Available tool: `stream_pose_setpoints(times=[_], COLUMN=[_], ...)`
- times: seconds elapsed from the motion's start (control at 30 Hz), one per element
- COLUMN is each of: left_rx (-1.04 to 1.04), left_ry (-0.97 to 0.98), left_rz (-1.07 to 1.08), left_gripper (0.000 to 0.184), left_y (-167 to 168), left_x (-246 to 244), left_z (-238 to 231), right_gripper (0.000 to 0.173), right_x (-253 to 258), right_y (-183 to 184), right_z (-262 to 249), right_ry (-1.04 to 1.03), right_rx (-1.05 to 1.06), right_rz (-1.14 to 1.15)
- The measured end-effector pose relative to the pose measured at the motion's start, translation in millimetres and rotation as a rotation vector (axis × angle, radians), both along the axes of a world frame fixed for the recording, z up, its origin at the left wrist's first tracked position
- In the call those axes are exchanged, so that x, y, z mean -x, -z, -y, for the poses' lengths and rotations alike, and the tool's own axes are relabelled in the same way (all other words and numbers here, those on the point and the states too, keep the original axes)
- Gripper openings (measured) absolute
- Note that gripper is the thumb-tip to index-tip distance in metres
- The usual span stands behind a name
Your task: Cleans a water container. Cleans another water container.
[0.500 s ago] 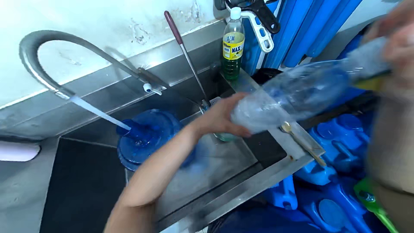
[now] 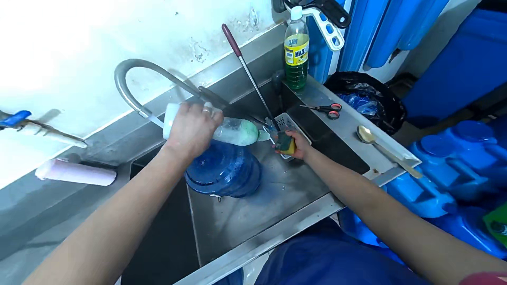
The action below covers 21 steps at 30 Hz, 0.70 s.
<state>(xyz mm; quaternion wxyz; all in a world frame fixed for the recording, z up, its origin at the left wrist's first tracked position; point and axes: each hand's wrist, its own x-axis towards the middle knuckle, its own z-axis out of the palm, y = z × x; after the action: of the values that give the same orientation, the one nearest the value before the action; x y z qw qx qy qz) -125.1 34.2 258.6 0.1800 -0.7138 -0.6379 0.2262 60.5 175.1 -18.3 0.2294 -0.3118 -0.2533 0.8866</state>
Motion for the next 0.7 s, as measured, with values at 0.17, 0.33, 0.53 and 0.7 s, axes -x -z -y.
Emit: stream_pose_setpoints(times=[0.17, 0.33, 0.53, 0.7], left_rx=[-0.042, -0.05, -0.054, -0.002], left_ry=[0.104, 0.199, 0.252, 0.19], left_rz=[-0.02, 0.016, 0.047, 0.066], left_gripper=[0.034, 0.03, 0.027, 0.028], left_y=[-11.8, -1.2, 11.1, 24.2], left_x=[-1.5, -2.5, 9.0, 17.7], left_z=[-0.4, -16.5, -45.3, -66.6], right_gripper=[0.047, 0.048, 0.049, 0.041], right_x=[-6.3, -12.9, -20.9, -26.2], right_y=[0.8, 5.8, 2.9, -0.1], right_z=[-5.0, -14.4, -21.9, -31.1], right_ry=[0.037, 0.068, 0.123, 0.147], right_rx=[0.057, 0.087, 0.136, 0.112], right_rz=[-0.082, -0.112, -0.135, -0.195])
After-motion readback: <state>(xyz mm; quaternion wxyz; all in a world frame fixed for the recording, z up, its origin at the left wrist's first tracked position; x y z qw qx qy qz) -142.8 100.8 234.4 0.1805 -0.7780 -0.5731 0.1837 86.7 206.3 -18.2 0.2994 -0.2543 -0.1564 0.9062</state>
